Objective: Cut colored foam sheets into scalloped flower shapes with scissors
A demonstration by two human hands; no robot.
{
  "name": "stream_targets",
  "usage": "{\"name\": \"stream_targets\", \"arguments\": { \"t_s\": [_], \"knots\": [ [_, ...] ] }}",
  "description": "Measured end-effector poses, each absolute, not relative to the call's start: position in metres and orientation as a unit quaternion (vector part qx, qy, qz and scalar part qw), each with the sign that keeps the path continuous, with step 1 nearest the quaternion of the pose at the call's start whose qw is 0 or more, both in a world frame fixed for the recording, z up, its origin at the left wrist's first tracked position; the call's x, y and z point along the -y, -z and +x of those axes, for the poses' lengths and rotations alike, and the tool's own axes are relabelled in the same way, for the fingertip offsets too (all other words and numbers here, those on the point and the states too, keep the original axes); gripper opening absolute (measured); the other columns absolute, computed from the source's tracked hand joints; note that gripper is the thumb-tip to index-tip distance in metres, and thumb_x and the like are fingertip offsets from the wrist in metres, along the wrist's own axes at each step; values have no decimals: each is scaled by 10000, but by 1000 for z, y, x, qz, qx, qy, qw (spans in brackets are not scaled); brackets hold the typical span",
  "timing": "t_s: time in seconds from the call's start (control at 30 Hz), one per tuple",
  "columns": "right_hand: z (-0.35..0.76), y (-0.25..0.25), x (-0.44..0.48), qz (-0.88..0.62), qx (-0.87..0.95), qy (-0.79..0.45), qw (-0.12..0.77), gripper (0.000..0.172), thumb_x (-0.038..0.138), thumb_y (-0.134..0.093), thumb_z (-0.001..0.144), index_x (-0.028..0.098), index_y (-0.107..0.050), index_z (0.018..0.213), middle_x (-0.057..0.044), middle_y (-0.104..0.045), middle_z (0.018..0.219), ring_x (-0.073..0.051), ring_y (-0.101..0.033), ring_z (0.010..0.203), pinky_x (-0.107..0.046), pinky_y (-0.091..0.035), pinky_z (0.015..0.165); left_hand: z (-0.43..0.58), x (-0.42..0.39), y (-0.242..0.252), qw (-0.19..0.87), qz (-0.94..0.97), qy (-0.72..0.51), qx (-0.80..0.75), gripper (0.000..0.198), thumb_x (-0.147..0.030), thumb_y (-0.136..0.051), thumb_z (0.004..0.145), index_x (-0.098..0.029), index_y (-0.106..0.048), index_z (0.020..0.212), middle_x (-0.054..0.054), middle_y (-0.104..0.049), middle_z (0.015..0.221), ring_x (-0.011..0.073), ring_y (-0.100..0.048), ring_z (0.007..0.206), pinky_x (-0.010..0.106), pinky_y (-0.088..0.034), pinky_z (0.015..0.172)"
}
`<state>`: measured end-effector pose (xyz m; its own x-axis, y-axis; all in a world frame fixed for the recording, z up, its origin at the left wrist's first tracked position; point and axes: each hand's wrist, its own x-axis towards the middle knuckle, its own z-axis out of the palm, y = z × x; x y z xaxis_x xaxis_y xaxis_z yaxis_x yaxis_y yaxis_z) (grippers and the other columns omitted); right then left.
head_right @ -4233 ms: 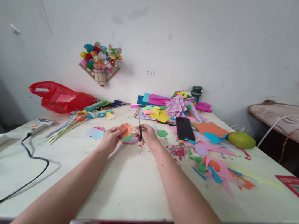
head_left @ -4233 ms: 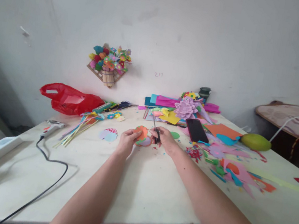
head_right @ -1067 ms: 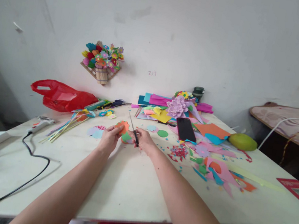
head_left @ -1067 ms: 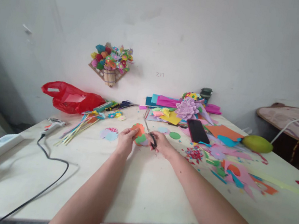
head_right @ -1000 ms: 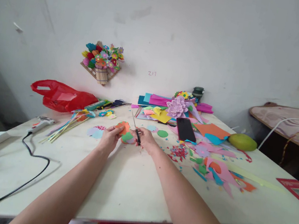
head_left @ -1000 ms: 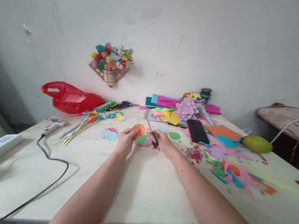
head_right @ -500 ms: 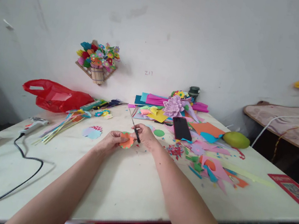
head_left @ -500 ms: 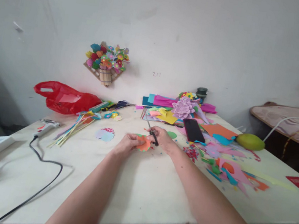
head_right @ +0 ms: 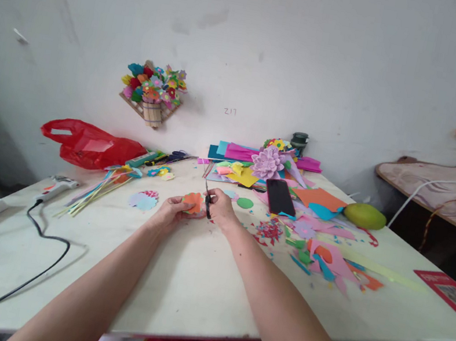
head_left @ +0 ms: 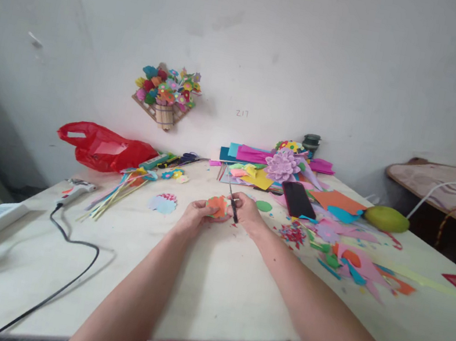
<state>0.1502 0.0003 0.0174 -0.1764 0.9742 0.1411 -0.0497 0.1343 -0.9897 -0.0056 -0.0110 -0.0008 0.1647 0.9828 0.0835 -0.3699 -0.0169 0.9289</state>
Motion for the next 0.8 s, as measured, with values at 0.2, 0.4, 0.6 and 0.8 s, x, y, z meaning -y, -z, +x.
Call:
{"name": "stream_targets", "arguments": {
  "t_s": [0.2,0.4,0.6,0.8],
  "knots": [
    [151,-21,2,-428,547,-520,497,256,126,-607,615,192,-532,850,65,-555,527,-102,-540,431,-182,-319,374,-6,9,0,582,441,-583,-356,286,-260,-852,472,-102,-698,654,85,-692,659,181,-639,562,312,-516,615],
    [166,-22,-1,-410,588,-551,427,266,304,-705,668,154,-548,822,29,-570,538,-80,-508,388,-177,-239,327,-7,6,-1,539,401,-647,-361,304,-281,-868,441,-110,-668,593,68,-691,662,148,-625,583,290,-517,639],
    [174,-25,1,-354,658,-564,351,341,467,-648,738,148,-536,698,7,-582,553,-78,-522,421,-183,-261,344,-8,7,-5,536,371,-665,-363,315,-279,-867,451,-105,-663,617,74,-691,668,165,-649,610,289,-525,637],
    [176,-24,0,-338,660,-554,378,372,507,-639,739,154,-531,697,4,-589,570,-84,-529,434,-191,-286,361,-9,6,-4,546,369,-659,-364,310,-262,-856,490,-99,-684,688,93,-704,707,191,-675,647,291,-530,625]
  ]
}}
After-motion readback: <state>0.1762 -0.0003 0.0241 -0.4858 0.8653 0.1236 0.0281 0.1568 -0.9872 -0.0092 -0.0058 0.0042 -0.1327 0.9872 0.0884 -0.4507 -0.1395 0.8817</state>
